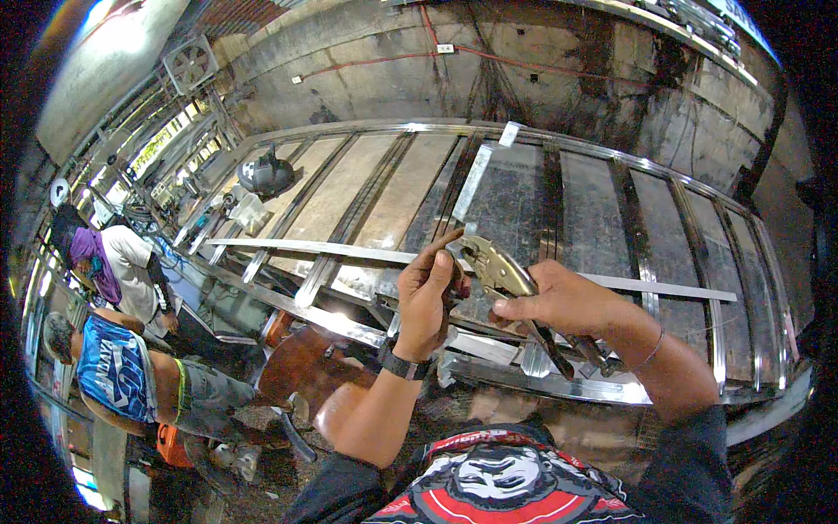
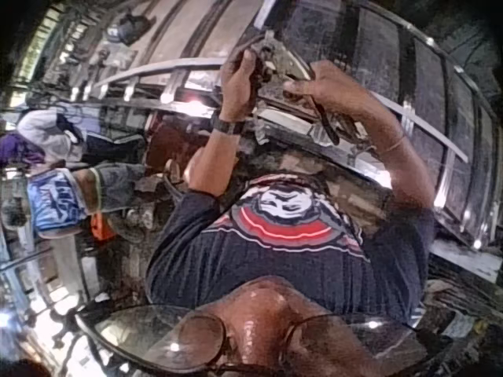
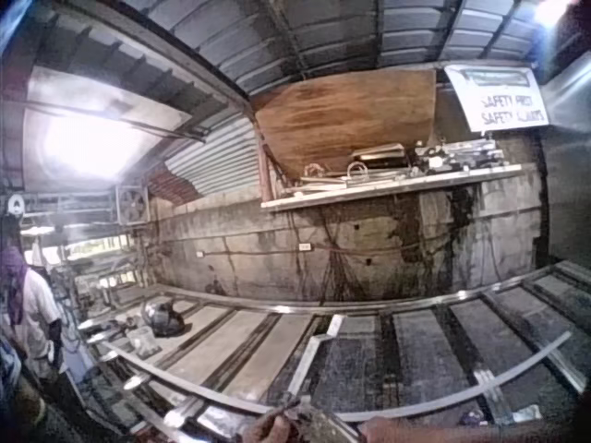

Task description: The person uses pliers to bend a thin metal strip into a stepped profile, repeatedly clamping and bending at marked intervals. The person holds the strip with one hand and operates the pliers with the other, creating a series of right-angle bends along the strip.

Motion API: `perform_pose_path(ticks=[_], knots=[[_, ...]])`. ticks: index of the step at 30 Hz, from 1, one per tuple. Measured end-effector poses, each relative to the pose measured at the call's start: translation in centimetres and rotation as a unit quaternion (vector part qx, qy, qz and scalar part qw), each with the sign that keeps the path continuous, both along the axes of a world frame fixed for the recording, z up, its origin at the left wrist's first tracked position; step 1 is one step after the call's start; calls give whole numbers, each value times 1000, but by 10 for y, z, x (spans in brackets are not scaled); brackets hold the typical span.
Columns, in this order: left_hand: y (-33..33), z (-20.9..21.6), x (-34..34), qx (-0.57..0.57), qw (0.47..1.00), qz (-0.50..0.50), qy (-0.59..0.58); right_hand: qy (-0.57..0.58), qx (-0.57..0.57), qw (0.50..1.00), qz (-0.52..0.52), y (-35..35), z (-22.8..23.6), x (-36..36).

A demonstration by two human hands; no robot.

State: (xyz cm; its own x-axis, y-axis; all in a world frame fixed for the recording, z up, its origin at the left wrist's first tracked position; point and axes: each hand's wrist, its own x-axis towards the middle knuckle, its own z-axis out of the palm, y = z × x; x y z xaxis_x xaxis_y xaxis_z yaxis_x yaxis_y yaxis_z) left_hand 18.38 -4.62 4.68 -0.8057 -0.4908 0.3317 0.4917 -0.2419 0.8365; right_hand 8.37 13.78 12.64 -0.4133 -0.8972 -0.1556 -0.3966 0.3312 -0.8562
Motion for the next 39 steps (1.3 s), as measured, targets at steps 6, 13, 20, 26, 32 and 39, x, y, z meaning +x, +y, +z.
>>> perform_pose_path(ticks=[6, 13, 20, 26, 32, 39], knots=[[-2, -2, 0, -58, 996, 57, -30, 47, 69, 996, -7, -2, 3, -10], [-13, 11, 1, 40, 997, 52, -47, -174, 51, 982, 46, 15, 2, -22], [-28, 25, -11, 124, 984, -129, -9, -384, -144, 910, -65, 73, -17, -48], [-12, 44, -27, 158, 975, -157, -2, -396, -193, 890, -120, 114, -39, -58], [14, 47, -41, 160, 978, -134, 13, -425, -187, 876, -128, 145, -45, -61], [91, 52, -53, 77, 995, -56, -32, -282, -121, 948, -82, 151, -39, -53]])
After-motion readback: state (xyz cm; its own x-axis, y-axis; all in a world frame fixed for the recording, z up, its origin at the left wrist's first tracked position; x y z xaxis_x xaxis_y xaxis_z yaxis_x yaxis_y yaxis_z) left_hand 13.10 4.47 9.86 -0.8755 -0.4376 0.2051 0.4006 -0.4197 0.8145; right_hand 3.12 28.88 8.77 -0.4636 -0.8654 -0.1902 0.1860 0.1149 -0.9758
